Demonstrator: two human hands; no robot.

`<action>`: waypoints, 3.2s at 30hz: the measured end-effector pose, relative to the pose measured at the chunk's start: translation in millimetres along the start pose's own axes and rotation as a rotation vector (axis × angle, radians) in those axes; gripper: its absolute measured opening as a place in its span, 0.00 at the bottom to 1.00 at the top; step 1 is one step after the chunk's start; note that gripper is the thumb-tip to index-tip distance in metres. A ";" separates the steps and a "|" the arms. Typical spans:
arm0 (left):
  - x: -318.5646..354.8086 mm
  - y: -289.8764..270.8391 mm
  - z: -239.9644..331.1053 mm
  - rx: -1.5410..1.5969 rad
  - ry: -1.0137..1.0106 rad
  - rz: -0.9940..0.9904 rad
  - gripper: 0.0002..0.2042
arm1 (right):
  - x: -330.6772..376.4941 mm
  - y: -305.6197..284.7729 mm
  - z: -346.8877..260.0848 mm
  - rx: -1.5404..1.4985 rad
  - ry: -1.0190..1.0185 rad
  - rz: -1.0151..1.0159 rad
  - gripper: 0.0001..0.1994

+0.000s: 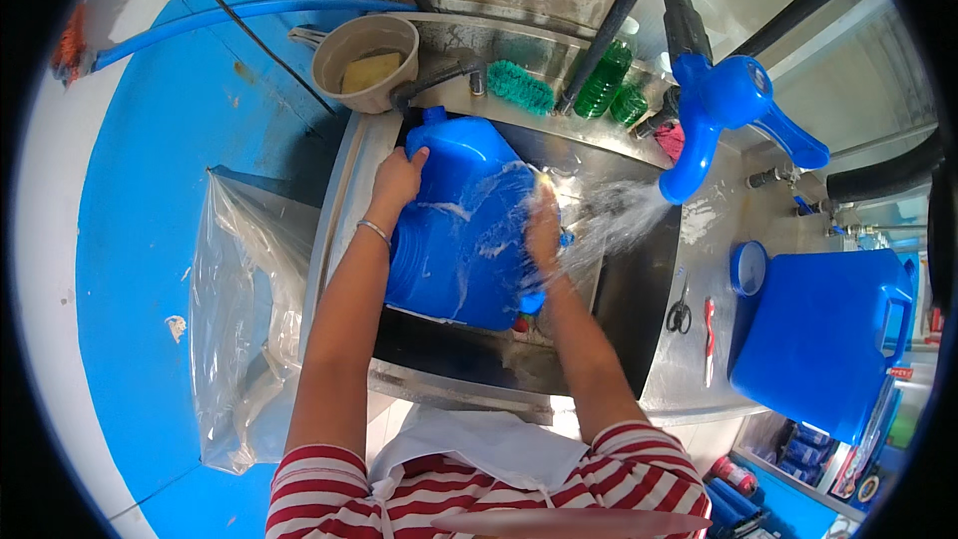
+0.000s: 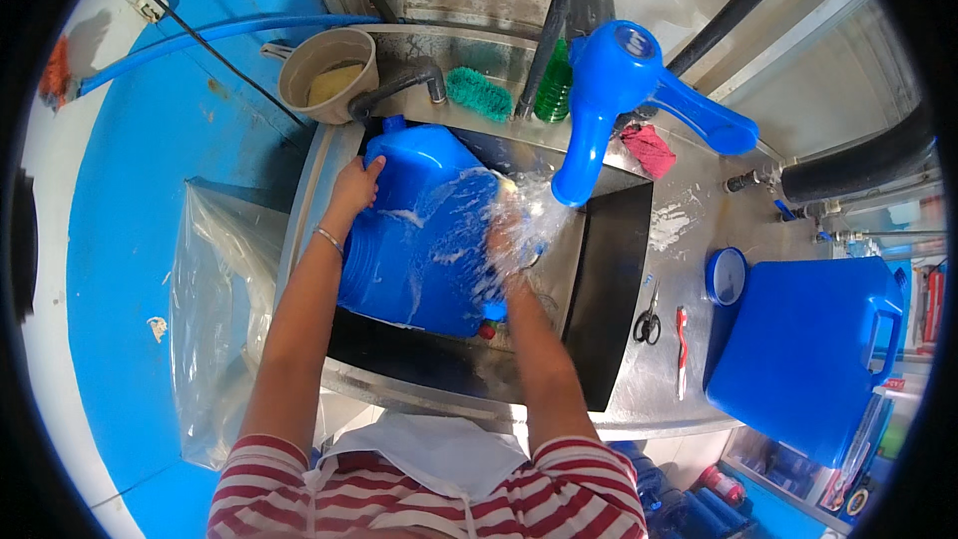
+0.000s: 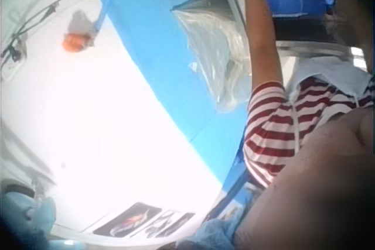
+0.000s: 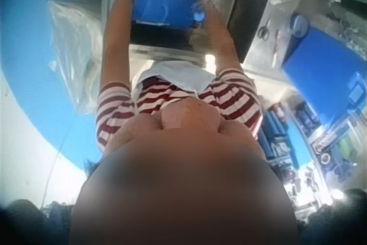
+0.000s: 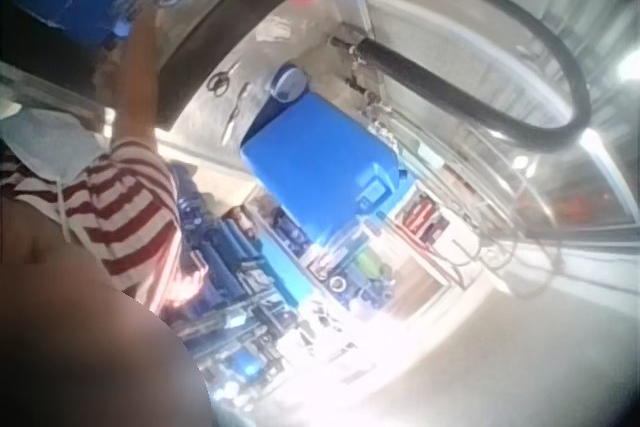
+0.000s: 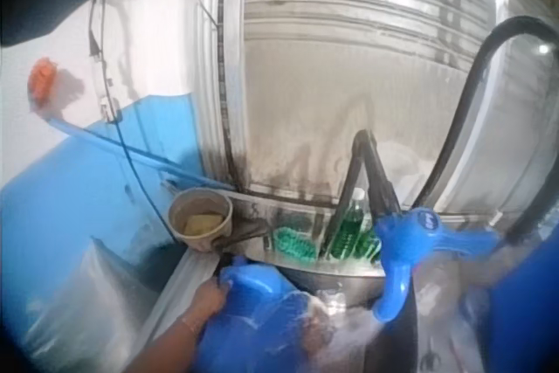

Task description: The person retrieves two blue plastic jerrycans from a shelf and moves to a sink. They scrub the exterior of one jerrycan with a sponge, rinse it, then use a toothbrush to clean the cap and neck area. They repeat similar cleaning steps on the second jerrycan, rinsing both under running water.

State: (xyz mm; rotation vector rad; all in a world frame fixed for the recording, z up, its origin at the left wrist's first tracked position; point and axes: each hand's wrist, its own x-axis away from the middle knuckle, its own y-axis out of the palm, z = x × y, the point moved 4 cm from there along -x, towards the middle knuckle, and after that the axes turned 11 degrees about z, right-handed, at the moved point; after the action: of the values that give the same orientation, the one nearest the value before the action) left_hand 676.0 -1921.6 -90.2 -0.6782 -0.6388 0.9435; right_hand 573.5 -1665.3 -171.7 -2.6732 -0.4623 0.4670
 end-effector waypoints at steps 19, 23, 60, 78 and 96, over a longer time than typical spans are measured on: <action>9.4 -10.1 12.9 -0.022 0.006 0.048 0.27 | -90.3 -0.8 43.3 -0.049 0.153 -0.193 0.21; 35.0 -21.6 38.5 -0.062 0.130 0.096 0.26 | -71.4 -1.5 -39.4 -0.142 -0.186 0.057 0.22; 175.2 -75.5 34.6 -0.199 0.774 -0.408 0.26 | -3.3 -122.1 78.1 -0.433 0.552 0.094 0.18; 225.5 -75.5 -53.6 -0.344 1.289 -0.334 0.19 | -26.5 -115.1 70.7 0.526 0.211 -0.454 0.12; 228.2 -77.1 -47.5 -0.319 1.273 -0.293 0.19 | 72.2 -128.9 141.7 0.564 0.429 -0.299 0.25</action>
State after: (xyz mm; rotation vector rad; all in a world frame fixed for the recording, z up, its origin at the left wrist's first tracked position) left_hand 850.7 -1765.0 -17.9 -1.2438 0.2685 0.0132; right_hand 551.6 -1481.3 -258.8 -2.0338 -0.4973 -0.0679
